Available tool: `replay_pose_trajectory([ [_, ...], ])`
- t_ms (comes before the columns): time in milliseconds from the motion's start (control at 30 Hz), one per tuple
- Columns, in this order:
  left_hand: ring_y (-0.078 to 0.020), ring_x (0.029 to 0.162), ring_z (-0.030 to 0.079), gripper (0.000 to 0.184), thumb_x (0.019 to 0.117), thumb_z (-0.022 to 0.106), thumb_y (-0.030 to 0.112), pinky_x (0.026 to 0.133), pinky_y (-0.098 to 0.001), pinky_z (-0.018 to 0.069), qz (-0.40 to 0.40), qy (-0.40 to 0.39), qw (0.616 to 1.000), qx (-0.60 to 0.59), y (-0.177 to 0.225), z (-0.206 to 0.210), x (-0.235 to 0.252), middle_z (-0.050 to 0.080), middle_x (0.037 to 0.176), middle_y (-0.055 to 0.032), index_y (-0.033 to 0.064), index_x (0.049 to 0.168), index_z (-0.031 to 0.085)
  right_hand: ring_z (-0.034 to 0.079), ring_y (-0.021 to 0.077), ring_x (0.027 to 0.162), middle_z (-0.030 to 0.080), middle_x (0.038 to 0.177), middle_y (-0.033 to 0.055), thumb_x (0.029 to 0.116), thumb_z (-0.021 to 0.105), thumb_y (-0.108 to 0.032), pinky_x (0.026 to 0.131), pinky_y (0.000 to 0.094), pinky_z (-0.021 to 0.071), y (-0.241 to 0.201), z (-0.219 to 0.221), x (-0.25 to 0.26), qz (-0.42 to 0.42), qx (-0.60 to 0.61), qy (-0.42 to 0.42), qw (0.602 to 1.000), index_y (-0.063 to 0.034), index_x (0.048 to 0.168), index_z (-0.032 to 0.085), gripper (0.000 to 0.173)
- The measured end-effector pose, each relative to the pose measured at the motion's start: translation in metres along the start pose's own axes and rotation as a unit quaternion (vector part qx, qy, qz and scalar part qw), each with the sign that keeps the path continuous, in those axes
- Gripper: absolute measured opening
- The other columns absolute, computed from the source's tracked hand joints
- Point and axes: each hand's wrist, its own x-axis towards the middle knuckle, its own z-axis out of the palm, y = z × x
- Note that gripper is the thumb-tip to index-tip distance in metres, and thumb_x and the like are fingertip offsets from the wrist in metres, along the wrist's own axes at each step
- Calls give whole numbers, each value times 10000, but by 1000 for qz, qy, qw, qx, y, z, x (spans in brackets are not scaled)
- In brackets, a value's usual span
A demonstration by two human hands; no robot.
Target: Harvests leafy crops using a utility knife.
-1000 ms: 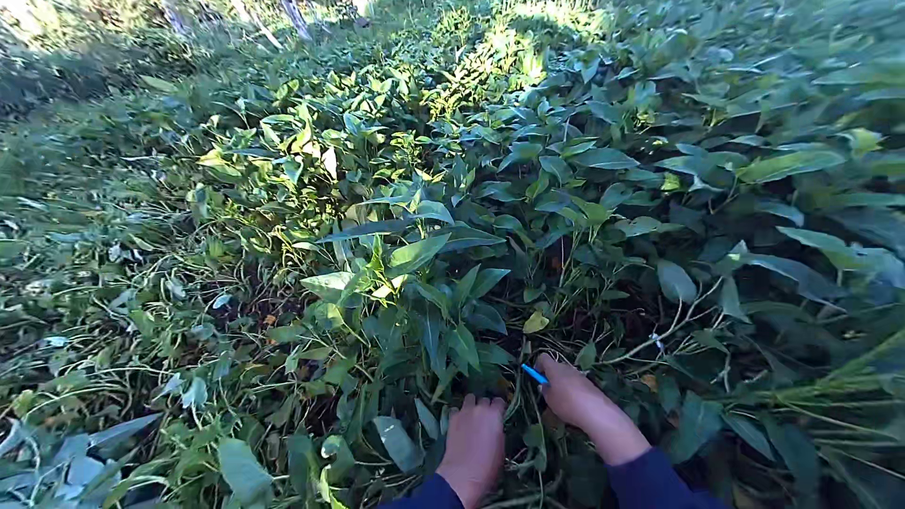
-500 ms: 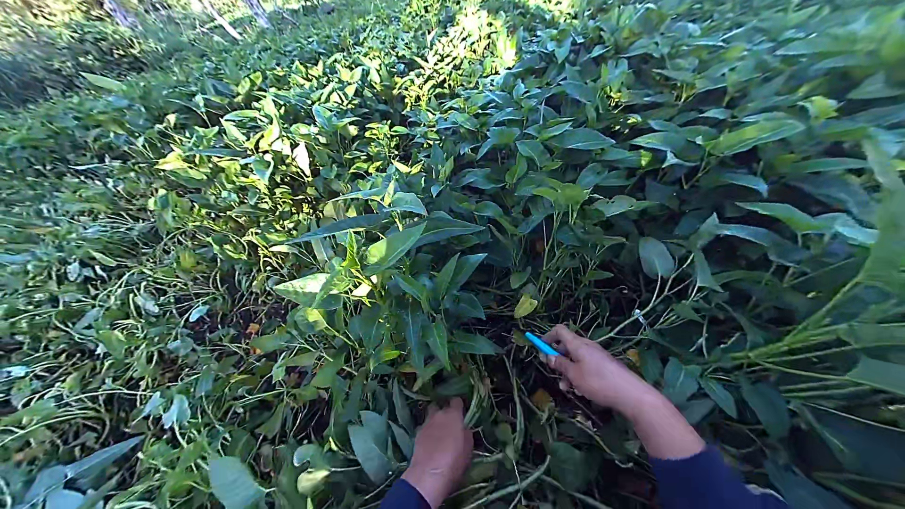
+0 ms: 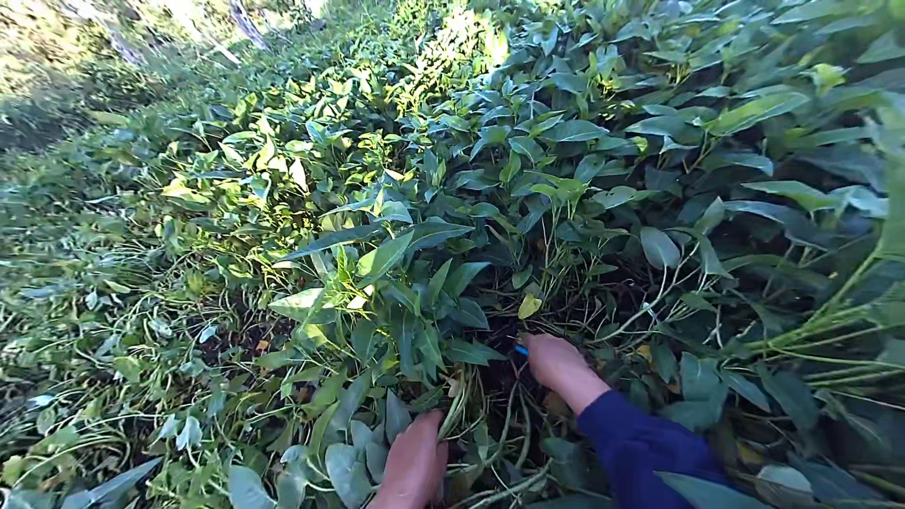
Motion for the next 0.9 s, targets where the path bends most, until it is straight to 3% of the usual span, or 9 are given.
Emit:
replay_pose_trajectory([
  [100,-413,1215,626,455,991,592,162,1002,-611,503,-6,-10,1000,-16,-6,9,-2,590,1395,-218,63,1430,528,638,391,1182,657,1270,217,1031,576,-124,1009,588,500,22,-8,1,-102,37,-23,994,-70,1350,616,326],
  [200,-428,1189,640,489,1010,571,166,978,-625,516,-11,-19,1000,-2,8,12,-5,571,1422,-221,77,1481,478,673,365,1086,664,1240,208,1037,582,-139,951,562,533,-2,-3,0,-159,54,-64,984,-74,1346,620,318],
  [267,-430,1179,648,489,1021,555,161,969,-627,518,-21,-25,999,13,11,9,-9,593,1395,-224,79,1492,455,611,416,1226,637,1313,229,1009,594,-110,1006,641,479,-22,8,6,-132,21,-68,989,-64,1332,633,328],
  [367,-442,1171,647,502,1020,551,131,968,-627,515,-34,-27,999,-8,-1,7,-14,632,1308,-254,68,1502,427,598,437,1257,636,1332,228,986,586,-75,985,666,489,-19,13,9,-36,-6,-19,999,-71,1302,659,324],
  [533,-421,1233,612,524,1010,569,148,1007,-589,516,-10,-18,999,-41,-11,18,-12,518,1454,-247,58,1508,433,682,369,1068,669,1234,209,1028,588,-128,939,568,543,6,1,6,-143,42,-69,986,-76,1330,638,311],
  [633,-424,1238,613,521,1009,571,137,998,-604,516,-2,-20,1000,-19,4,17,-14,517,1477,-228,55,1506,440,631,403,1180,648,1277,231,1009,607,-124,1001,622,486,-26,9,7,-158,27,-84,983,-44,1301,644,305],
  [767,-424,1247,604,505,1008,563,121,1019,-609,494,8,-56,998,-32,-9,15,-25,557,1424,-243,44,1493,446,590,437,1272,633,1344,234,1000,613,-163,1011,671,469,-46,24,7,-57,-6,-50,997,-49,1310,654,332],
  [833,-434,1220,614,471,1010,591,145,1011,-622,491,26,-69,995,-62,-24,12,-30,595,1353,-262,32,1453,479,614,425,1225,640,1318,232,1001,613,-143,1007,647,485,-25,19,8,-81,43,-31,995,-56,1325,641,337],
  [900,-414,1200,624,456,996,609,167,1007,-636,483,61,-68,993,-68,-34,9,-32,624,1300,-245,36,1420,504,695,325,983,666,1214,195,1062,551,-143,865,506,573,4,4,-8,-133,145,-45,979,-58,1383,579,334],
])
